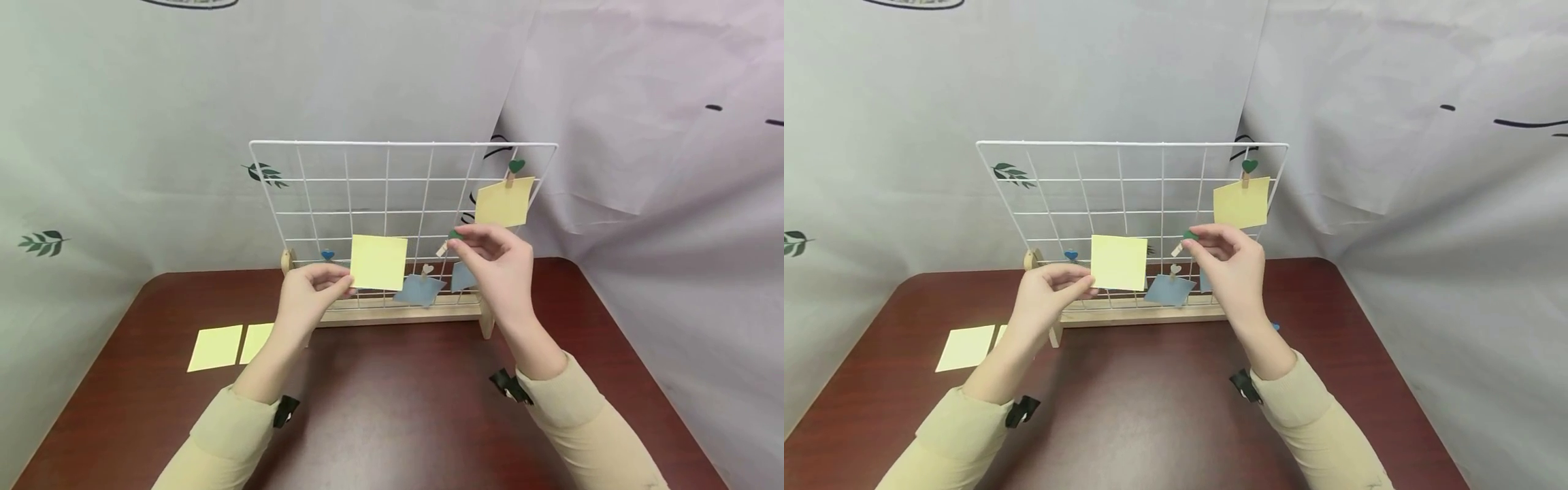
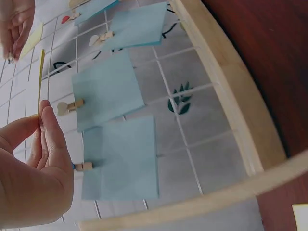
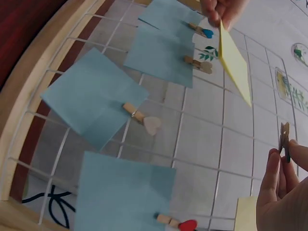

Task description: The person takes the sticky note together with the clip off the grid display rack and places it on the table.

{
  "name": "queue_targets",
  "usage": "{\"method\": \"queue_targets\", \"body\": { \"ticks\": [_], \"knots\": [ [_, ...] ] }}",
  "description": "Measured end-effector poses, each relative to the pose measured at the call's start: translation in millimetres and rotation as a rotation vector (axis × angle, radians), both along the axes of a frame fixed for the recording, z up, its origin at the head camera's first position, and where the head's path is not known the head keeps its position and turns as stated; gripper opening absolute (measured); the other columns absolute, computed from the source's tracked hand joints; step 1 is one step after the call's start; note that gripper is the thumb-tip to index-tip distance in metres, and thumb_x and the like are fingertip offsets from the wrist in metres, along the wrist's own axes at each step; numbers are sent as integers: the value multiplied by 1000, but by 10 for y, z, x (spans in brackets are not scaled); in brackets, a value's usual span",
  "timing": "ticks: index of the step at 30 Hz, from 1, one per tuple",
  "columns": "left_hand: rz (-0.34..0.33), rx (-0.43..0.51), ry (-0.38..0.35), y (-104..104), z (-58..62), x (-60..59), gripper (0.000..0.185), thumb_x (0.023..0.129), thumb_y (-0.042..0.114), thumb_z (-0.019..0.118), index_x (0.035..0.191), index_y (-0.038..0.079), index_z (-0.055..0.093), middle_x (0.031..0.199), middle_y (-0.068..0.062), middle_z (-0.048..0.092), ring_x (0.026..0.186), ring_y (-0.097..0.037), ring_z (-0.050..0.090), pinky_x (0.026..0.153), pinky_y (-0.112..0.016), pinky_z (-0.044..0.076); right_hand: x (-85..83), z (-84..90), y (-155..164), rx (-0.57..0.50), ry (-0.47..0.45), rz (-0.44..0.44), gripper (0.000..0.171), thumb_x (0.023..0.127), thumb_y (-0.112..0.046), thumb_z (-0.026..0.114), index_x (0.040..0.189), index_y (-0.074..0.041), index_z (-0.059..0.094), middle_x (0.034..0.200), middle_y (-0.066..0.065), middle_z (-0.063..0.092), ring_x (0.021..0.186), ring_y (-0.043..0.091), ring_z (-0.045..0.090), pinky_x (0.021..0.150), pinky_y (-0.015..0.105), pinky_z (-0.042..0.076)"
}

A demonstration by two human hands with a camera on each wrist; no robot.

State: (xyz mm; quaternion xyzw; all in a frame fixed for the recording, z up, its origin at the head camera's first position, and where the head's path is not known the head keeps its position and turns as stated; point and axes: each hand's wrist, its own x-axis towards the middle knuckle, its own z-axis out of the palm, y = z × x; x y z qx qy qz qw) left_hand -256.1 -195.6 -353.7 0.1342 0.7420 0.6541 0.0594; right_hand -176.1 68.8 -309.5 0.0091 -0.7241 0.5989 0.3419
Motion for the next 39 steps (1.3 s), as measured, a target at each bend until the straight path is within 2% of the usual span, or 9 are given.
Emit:
{"method": "queue_targets", "body": {
  "ticks": [5, 13, 16, 22, 29, 34, 39],
  "knots": [
    [15, -22, -9, -221, -28, 55, 24, 96, -3, 73, 115, -17, 71, 86, 0, 80, 70, 3, 75, 77, -16, 64, 60, -69, 50, -13, -13, -24, 22, 86, 10, 82, 108, 11, 77, 89, -20, 78, 78, -1, 74, 77, 14, 60],
    [56, -48, -16, -621, -146, 136, 28, 97, -2, 72, 119, -20, 67, 76, 21, 75, 72, 0, 77, 76, -18, 65, 177, -195, 161, -12, -40, -96, 19, 86, 6, 83, 105, 8, 79, 85, -21, 78, 77, -1, 75, 74, 13, 60],
    [83, -60, -9, -743, -195, 146, 28, 98, -2, 72, 119, -21, 67, 74, 22, 74, 71, -1, 77, 74, -18, 65, 215, -247, 213, -34, -55, -107, 20, 86, 7, 83, 105, 10, 78, 86, -19, 79, 76, 0, 75, 77, 14, 61],
    [119, -58, -38, -949, -286, 178, 25, 97, -3, 72, 116, -19, 68, 75, 20, 75, 69, -1, 76, 74, -19, 65, 276, -354, 318, -37, -94, -134, 19, 87, 6, 84, 105, 10, 78, 83, -19, 78, 74, -1, 73, 70, 12, 58],
    [143, -53, -74, -1201, -424, 237, 9, 96, -3, 74, 103, 1, 77, 75, 17, 77, 69, -1, 77, 70, -17, 64, 350, -487, 480, -74, -130, -180, 18, 86, 7, 83, 103, 12, 77, 82, -16, 79, 71, -2, 73, 70, 12, 59],
    [187, -87, -96, -1389, -513, 265, 18, 96, 0, 76, 96, 18, 79, 74, 20, 77, 68, 0, 77, 70, -15, 63, 422, -605, 610, -102, -161, -208, 18, 87, 7, 82, 103, 12, 78, 80, -16, 79, 72, -1, 74, 72, 12, 60],
    [203, -19, -133, -1590, -601, 281, 30, 95, -2, 76, 89, 27, 79, 77, 15, 78, 68, -3, 78, 71, -14, 62, 492, -724, 749, -93, -207, -241, 19, 88, 3, 83, 105, 10, 78, 81, -17, 79, 74, -2, 75, 72, 10, 59]
  ]
}}
